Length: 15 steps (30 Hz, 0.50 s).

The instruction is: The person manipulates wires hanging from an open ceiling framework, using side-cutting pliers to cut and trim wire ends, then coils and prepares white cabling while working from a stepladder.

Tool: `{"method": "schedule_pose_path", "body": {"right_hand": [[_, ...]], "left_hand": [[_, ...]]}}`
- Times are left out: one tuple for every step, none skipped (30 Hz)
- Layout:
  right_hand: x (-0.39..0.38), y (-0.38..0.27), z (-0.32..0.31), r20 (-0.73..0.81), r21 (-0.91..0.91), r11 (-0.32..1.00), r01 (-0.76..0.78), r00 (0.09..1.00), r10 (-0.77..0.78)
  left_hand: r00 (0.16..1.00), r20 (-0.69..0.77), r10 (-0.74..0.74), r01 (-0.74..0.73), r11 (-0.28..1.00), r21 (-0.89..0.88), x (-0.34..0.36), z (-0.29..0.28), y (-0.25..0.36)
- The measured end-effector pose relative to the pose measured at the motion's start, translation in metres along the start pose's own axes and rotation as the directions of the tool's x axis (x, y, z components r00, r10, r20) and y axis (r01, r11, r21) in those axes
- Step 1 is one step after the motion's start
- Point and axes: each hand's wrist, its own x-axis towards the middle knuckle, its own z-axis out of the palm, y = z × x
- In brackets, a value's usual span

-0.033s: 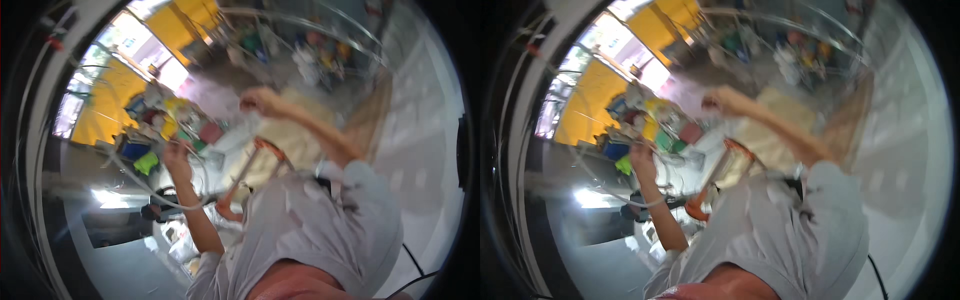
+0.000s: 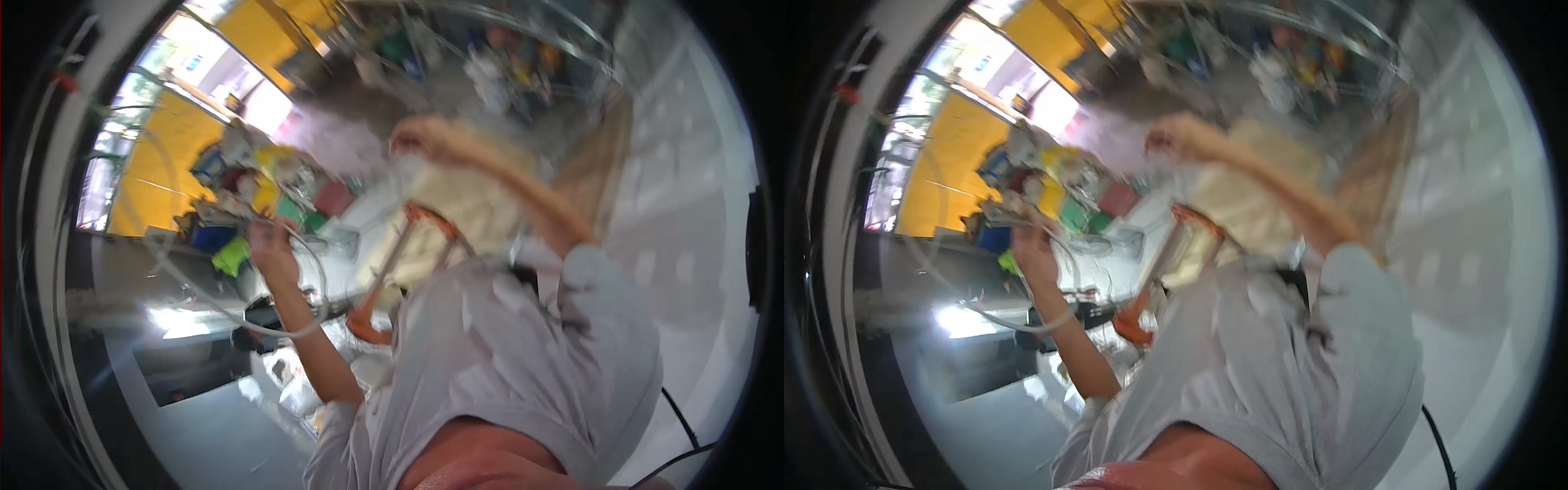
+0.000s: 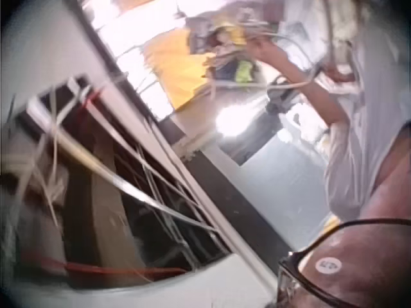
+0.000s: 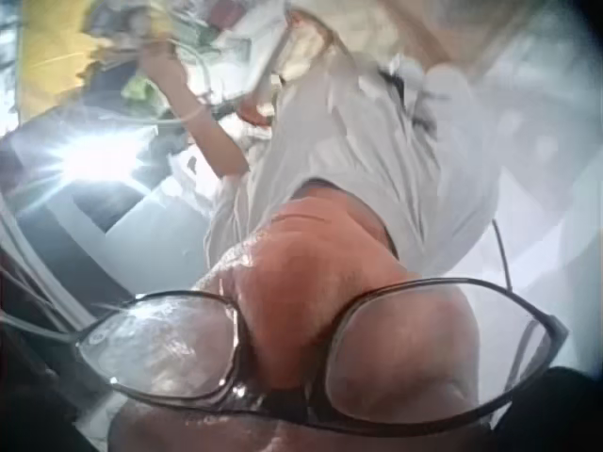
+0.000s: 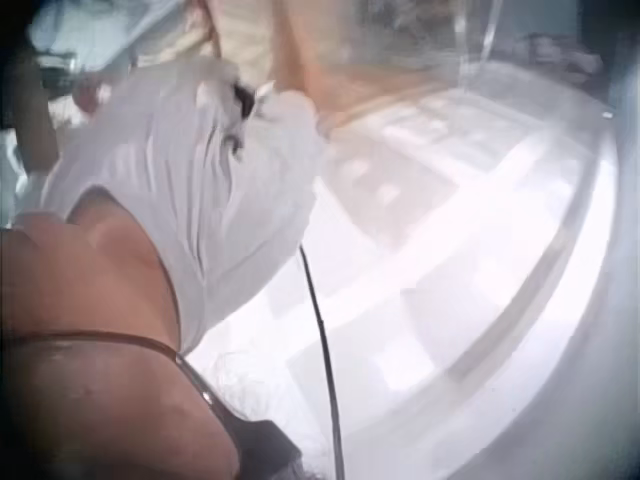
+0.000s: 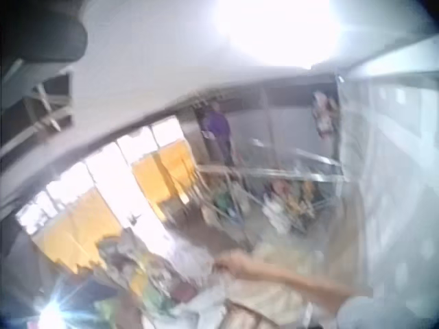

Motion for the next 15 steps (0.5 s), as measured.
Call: {"method": "schedule_pose_path", "body": {"right_hand": [[-0.02,0.01,-0.006,0.028,0.035,0.974,-0.224,0.974,0.223],[-0.043,0.013,-0.013,0.071,0.124,0.906,-0.405,0.914,0.399],[-0.062,0.021,-0.02,0.124,0.19,0.813,-0.55,0.835,0.536],[-0.089,0.03,-0.028,0.141,0.239,0.708,-0.665,0.745,0.653],[-0.117,0.041,-0.03,0.165,0.286,0.59,-0.755,0.646,0.746],[-0.142,0.052,-0.029,0.141,0.281,0.517,-0.808,0.568,0.811],[-0.168,0.061,-0.028,0.116,0.274,0.44,-0.855,0.483,0.868],[-0.195,0.072,-0.023,0.122,0.321,0.378,-0.868,0.433,0.893],[-0.221,0.085,-0.013,0.126,0.37,0.315,-0.874,0.383,0.915],[-0.244,0.09,0.002,0.145,0.374,0.298,-0.878,0.373,0.917],[-0.264,0.093,0.016,0.106,0.259,0.304,-0.917,0.34,0.935],[-0.283,0.095,0.029,0.061,0.137,0.301,-0.944,0.312,0.948],[-0.304,0.096,0.041,0.136,0.0,0.422,-0.907,0.418,0.898],[-0.313,0.098,0.059,0.227,-0.052,0.342,-0.938,0.322,0.919],[-0.321,0.101,0.077,0.315,-0.12,0.27,-0.955,0.221,0.923]], "left_hand": [[0.997,-0.004,-0.071,0.07,0.99,-0.124,-0.006,-0.01,-0.002],[0.994,-0.006,-0.105,0.1,0.96,-0.26,-0.006,-0.012,0.003],[0.989,-0.003,-0.15,0.144,0.957,-0.253,-0.008,-0.015,0.003],[0.986,-0.024,-0.164,0.153,0.953,-0.262,-0.012,-0.017,0.005],[0.984,-0.05,-0.17,0.151,0.952,-0.265,-0.016,-0.021,0.006],[0.979,-0.047,-0.199,0.181,0.95,-0.255,-0.017,-0.024,0.004],[0.979,-0.036,-0.2,0.182,0.943,-0.278,-0.018,-0.027,0.002],[0.98,-0.032,-0.195,0.177,0.937,-0.302,-0.019,-0.031,-0.002],[0.98,0.019,-0.196,0.191,0.926,-0.325,-0.015,-0.035,-0.012],[0.977,0.015,-0.212,0.207,0.928,-0.311,-0.015,-0.038,-0.015],[0.976,0.013,-0.218,0.211,0.923,-0.322,-0.015,-0.039,-0.017],[0.974,0.011,-0.224,0.215,0.917,-0.335,-0.014,-0.038,-0.02],[0.973,0.019,-0.228,0.221,0.912,-0.346,-0.011,-0.037,-0.023],[0.972,0.011,-0.234,0.224,0.912,-0.343,-0.009,-0.035,-0.025],[0.971,0.015,-0.24,0.23,0.906,-0.355,-0.007,-0.034,-0.026]]}}
